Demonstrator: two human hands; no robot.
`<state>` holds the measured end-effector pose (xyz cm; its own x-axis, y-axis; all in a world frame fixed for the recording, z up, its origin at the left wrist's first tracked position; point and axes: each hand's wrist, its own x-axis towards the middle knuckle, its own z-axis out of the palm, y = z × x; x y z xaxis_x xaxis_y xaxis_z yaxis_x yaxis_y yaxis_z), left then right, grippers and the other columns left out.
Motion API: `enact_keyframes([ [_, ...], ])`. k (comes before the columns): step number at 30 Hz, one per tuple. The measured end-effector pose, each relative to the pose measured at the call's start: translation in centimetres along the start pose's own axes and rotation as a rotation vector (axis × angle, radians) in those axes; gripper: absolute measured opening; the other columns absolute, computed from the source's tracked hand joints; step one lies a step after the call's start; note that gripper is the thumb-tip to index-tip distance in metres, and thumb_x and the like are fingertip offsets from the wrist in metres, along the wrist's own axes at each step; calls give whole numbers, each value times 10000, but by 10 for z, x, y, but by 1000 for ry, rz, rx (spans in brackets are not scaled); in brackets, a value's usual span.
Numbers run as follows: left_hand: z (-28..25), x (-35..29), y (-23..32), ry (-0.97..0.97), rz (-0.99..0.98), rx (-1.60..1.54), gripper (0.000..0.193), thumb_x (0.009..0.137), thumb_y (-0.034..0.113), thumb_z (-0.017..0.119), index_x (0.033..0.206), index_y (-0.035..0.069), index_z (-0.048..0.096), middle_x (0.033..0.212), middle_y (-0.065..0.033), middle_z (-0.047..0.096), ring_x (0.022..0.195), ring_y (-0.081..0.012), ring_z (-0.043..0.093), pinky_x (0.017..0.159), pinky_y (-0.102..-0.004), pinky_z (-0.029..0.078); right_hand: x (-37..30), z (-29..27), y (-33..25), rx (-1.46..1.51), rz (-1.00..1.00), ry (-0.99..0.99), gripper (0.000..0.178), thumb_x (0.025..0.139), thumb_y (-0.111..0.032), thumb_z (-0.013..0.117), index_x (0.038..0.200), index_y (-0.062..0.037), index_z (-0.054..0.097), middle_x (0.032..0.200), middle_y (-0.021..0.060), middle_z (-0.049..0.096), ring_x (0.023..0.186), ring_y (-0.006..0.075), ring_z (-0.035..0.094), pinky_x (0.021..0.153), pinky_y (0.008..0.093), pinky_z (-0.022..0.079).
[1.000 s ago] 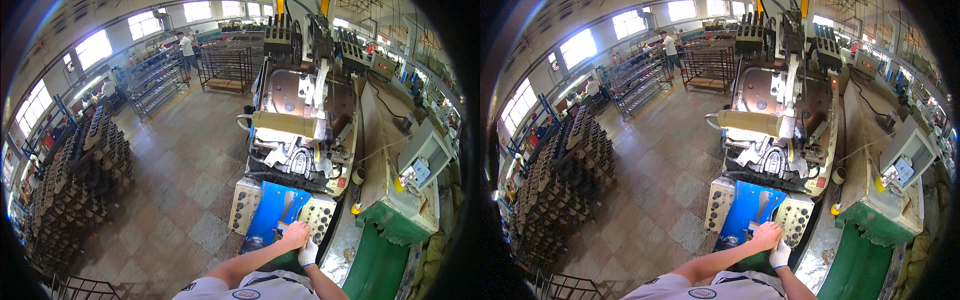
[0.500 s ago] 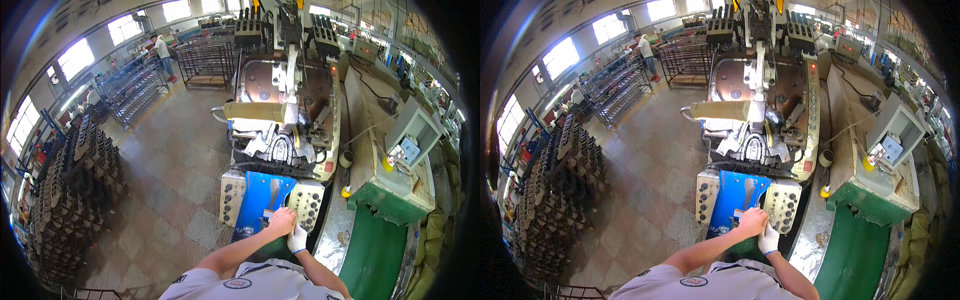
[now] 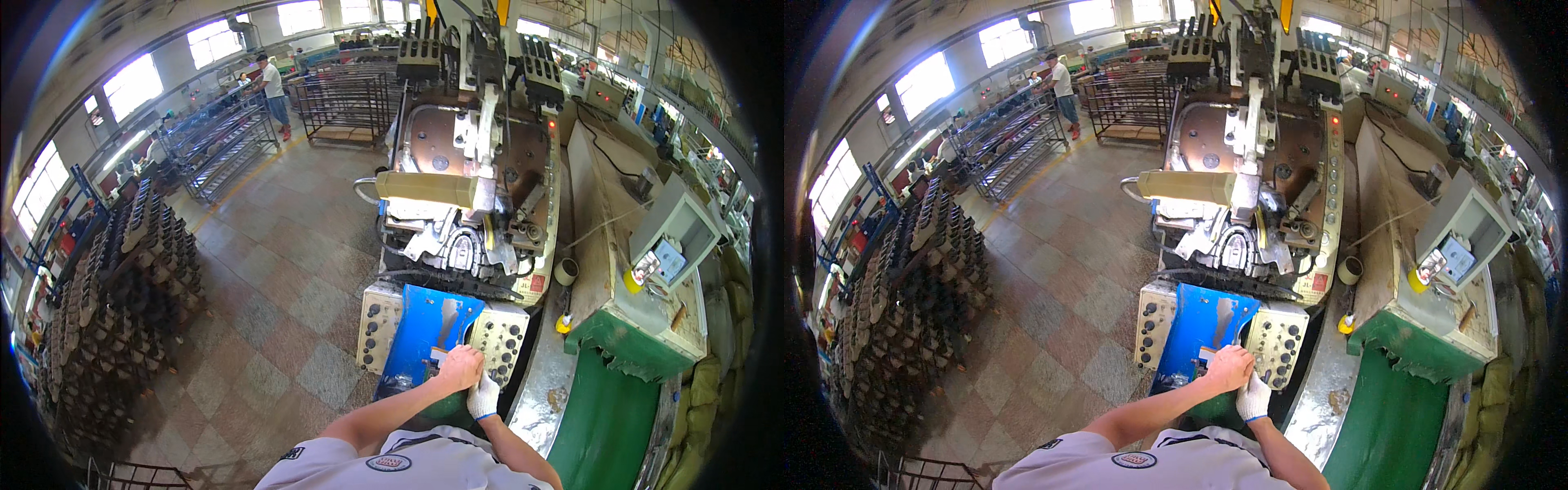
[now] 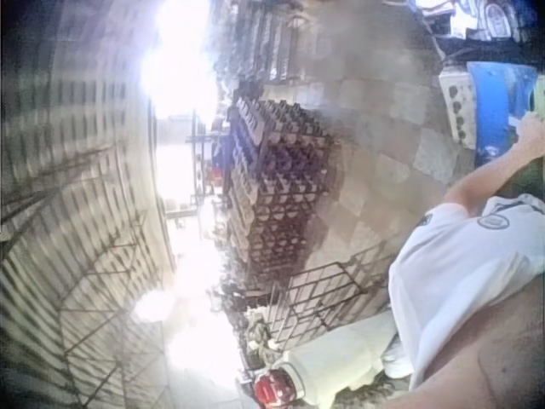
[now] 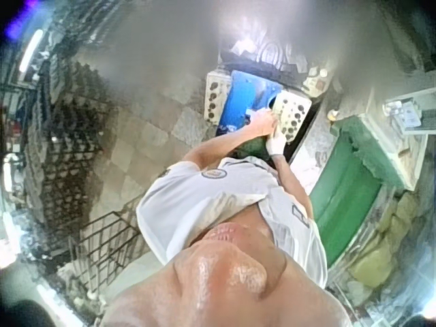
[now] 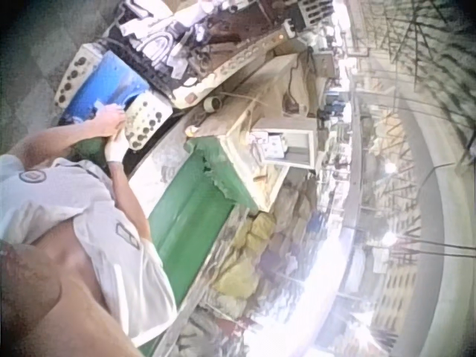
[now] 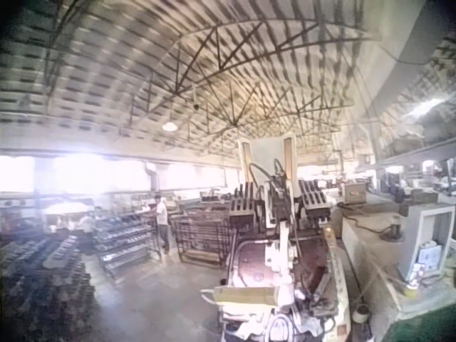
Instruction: The person places a shoe upper onto an industrial lasting machine, presses buttons to activate the pneumatic press, removes the lasted shoe, and then applies an adhesive or solvent to the bottom of the shoe using a cloth.
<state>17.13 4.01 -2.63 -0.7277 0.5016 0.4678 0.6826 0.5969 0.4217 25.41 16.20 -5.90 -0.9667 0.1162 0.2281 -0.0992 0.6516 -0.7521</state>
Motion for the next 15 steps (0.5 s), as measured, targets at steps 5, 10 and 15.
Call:
enact_keyframes([
  [5, -1, -3, -4, -17, -5, 18, 126, 883, 205, 669, 846, 90, 706, 850, -83, 705, 891, -276, 674, 810, -432, 502, 1, -1, -10, 4, 50, -49, 446, 1069, -363, 507, 1274, 15, 627, 1111, 299, 695, 1076, 490, 665, 882, 494, 530],
  [10, -2, -1, 1, -27, 0, 4, 145, 905, 209, 658, 858, 82, 710, 854, -84, 708, 895, -270, 677, 821, -426, 506, 0, -4, -6, -32, 36, -36, 494, 1072, -429, 479, 1241, 11, 624, 1075, 295, 696, 1039, 506, 658, 852, 509, 528],
  [15, -5, 1, 3, -24, -3, -19, 130, 882, 198, 672, 853, 75, 702, 857, -96, 707, 905, -286, 677, 840, -435, 510, 0, -4, -8, 24, 52, -39, 501, 1070, -442, 484, 1226, 13, 623, 1071, 300, 693, 1038, 514, 650, 850, 518, 526],
])
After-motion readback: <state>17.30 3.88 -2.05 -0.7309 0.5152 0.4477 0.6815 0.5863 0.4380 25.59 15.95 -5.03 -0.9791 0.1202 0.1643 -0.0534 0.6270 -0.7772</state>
